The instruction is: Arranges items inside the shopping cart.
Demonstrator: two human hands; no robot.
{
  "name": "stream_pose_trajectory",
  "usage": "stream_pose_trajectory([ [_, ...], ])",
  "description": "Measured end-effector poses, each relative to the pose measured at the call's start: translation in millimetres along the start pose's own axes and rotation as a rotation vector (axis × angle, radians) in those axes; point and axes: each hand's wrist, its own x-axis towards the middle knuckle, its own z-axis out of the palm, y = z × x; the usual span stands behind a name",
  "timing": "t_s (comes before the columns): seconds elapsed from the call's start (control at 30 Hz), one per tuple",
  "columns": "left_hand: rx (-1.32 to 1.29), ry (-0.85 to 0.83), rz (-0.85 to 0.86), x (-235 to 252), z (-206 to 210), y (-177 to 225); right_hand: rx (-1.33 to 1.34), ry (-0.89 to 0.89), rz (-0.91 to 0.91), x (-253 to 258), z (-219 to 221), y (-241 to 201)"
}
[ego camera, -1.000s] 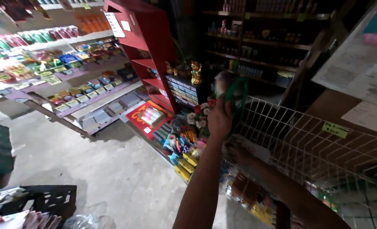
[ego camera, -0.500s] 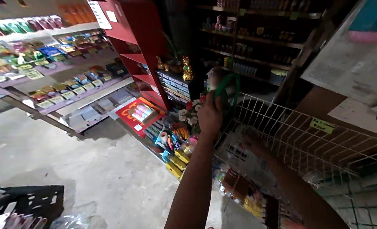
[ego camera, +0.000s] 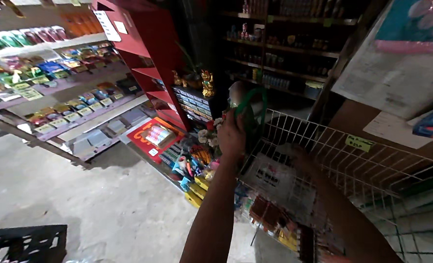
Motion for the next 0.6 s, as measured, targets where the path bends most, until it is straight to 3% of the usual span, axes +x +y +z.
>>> stream_pose_trajectory([
  [0.13,-0.011,0.003,0.006,4,-3,1,0.024,-0.049,-0.100,-30,21,-3],
  [0.27,0.006,0.004,-0.006,2,0,2,0.173,-0.209,-0.052,-59,-17,-8],
  [0.4,0.030,0.001,-0.016,2,0,0,0.058,-0.039,0.141,-48,-56,15],
  [0.47,0.042,0.013,-0.020,1,1,0,-0.019,-0.055,0.149,-41,-45,37],
  [0.6,0.017,0.015,-0.030,3,1,1,0.005,0.077,0.070,-55,3,56],
])
